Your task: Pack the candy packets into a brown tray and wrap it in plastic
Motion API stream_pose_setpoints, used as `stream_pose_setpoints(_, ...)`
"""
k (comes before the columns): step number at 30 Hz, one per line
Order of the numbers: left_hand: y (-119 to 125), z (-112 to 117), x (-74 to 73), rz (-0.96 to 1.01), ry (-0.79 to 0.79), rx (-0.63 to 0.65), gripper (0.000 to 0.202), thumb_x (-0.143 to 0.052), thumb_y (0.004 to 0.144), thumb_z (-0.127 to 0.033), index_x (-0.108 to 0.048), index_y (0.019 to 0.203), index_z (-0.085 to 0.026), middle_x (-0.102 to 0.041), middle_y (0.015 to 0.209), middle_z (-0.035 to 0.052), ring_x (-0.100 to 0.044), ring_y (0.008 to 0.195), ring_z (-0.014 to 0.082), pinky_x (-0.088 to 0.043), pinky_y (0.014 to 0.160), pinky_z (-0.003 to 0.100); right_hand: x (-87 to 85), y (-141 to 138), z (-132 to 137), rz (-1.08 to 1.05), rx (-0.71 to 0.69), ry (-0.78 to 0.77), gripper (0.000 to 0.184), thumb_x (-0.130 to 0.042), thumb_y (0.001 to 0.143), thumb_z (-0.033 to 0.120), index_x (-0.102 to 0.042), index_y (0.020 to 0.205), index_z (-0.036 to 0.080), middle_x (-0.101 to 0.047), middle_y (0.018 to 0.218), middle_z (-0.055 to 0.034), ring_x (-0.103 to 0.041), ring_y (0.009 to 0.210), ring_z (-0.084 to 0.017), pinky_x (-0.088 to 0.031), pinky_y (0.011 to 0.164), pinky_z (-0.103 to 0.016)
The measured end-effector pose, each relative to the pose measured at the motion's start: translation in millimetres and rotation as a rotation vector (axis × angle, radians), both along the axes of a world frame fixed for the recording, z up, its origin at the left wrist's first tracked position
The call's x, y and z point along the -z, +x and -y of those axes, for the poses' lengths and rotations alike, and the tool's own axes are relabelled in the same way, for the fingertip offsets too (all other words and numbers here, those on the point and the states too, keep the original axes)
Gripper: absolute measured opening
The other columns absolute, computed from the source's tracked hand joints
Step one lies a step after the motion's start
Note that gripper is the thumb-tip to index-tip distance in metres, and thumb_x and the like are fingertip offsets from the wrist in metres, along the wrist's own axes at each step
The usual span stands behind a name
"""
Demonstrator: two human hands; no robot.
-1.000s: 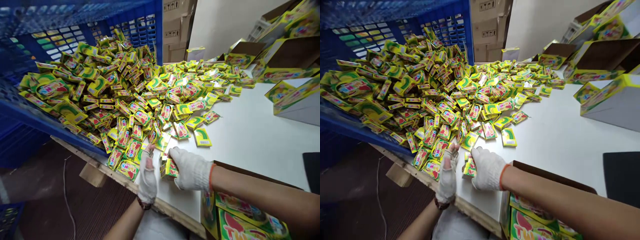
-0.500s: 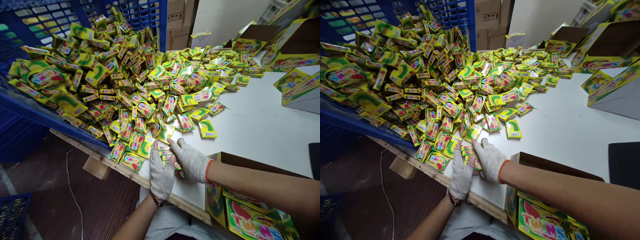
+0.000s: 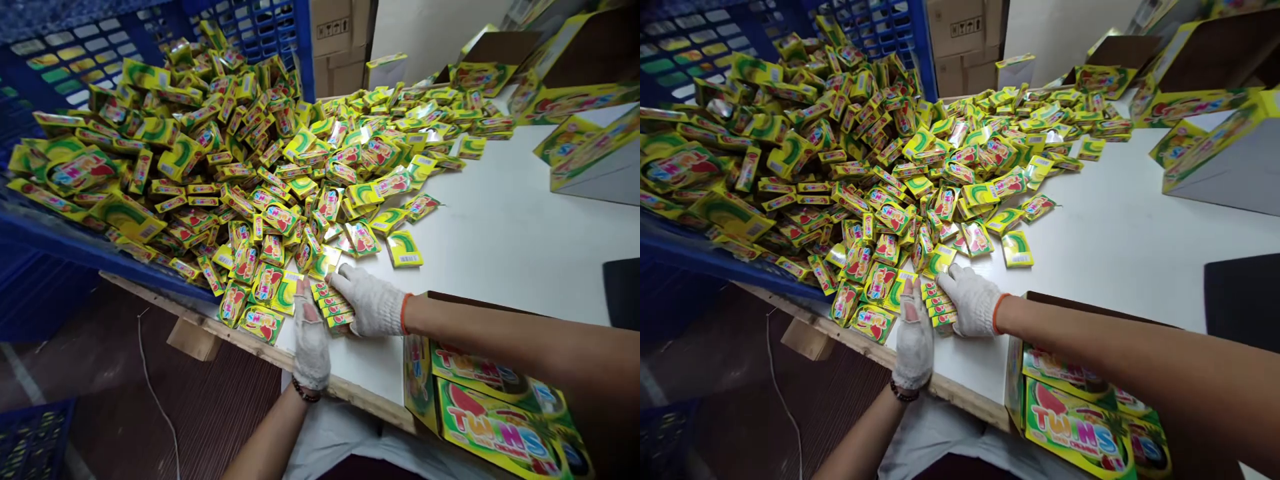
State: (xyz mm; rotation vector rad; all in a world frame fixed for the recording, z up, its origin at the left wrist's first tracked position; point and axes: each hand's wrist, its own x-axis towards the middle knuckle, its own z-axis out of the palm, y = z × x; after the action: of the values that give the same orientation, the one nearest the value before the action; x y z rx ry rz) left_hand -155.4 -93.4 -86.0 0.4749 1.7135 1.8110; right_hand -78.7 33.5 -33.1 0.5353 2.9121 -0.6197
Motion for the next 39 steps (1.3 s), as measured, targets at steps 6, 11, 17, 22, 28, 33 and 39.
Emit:
stream_pose_setpoints(6,10.5,10.9,-44.6,-0.359,0.076,0.022,0.038,-0.05,0.097,-0.053,-0.068,0.113,-0.024,-0.069,0.12,0.0096,-0.064,0.118,0.0236,-0.05,0.104,0.038,-96.2,74.1,-52.3,-0.08,0.267,-0.715,0.078,-0.08,0.057,0.038,-0.052,0.128,0.02,-0.064,0.114,-0.0066,-0.063,0.098,-0.025,-0.054,0.083,-0.034)
stream_pose_setpoints(11,72.2,6.9,-74.3,-0.917,0.329,0.618,0.034,-0.051,0.097,-0.043,-0.067,0.113,-0.017,-0.071,0.112,0.012,-0.066,0.106,0.024,-0.056,0.094,0.039,-120.2,167.4,-66.7,-0.03,0.311,-1.239,0.066,-0.08,0.065,0.041,-0.057,0.123,0.018,-0.07,0.111,-0.0061,-0.066,0.1,-0.022,-0.053,0.086,-0.033)
stream_pose_setpoints(17,116.6,0.3,-53.1,-1.338,0.065,0.772,0.051,-0.051,0.09,-0.058,-0.07,0.105,-0.014,-0.072,0.114,0.0141,-0.065,0.112,0.0341,-0.047,0.109,0.054,-89.9,193.3,-59.6,-0.005,0.527,-1.18,0.079,-0.082,0.058,0.045,-0.059,0.129,0.018,-0.07,0.116,-0.0109,-0.067,0.105,-0.03,-0.056,0.089,-0.038)
stream_pose_setpoints(22,119.2,7.7,-36.3,-1.431,0.101,0.643,0.055,-0.047,0.09,-0.06,-0.071,0.106,-0.013,-0.073,0.113,0.0131,-0.066,0.112,0.0315,-0.05,0.108,0.048,-84.0,195.9,-56.7,0.046,0.513,-0.8,0.081,-0.082,0.056,0.04,-0.061,0.131,0.019,-0.069,0.118,-0.0111,-0.066,0.107,-0.034,-0.058,0.087,-0.039)
stream_pose_setpoints(28,125.5,9.9,-29.4,-1.44,0.082,0.62,0.052,-0.05,0.089,-0.058,-0.072,0.106,-0.013,-0.074,0.115,0.0143,-0.065,0.114,0.032,-0.05,0.108,0.05,-65.2,203.9,-47.5,0.006,0.53,-1.139,0.068,-0.074,0.07,0.043,-0.059,0.133,0.02,-0.072,0.116,-0.01,-0.069,0.104,-0.031,-0.058,0.085,-0.039)
stream_pose_setpoints(33,123.8,11.8,-28.7,-1.39,0.06,0.706,0.057,-0.055,0.087,-0.054,-0.067,0.122,-0.011,-0.071,0.123,0.0144,-0.062,0.119,0.0324,-0.047,0.111,0.051,-39.4,185.8,-68.8,0.089,0.552,-1.16,0.052,-0.08,0.06,0.044,-0.067,0.102,0.016,-0.075,0.094,-0.0064,-0.071,0.082,-0.025,-0.057,0.073,-0.035)
stream_pose_setpoints(39,122.8,13.3,-33.5,-1.364,0.057,0.687,0.053,-0.051,0.089,-0.048,-0.067,0.122,-0.01,-0.07,0.126,0.0156,-0.063,0.119,0.033,-0.049,0.109,0.051,-37.0,162.7,-75.8,0.172,0.477,-1.106,0.043,-0.075,0.063,0.052,-0.062,0.087,0.018,-0.071,0.079,-0.002,-0.066,0.075,-0.019,-0.053,0.07,-0.03)
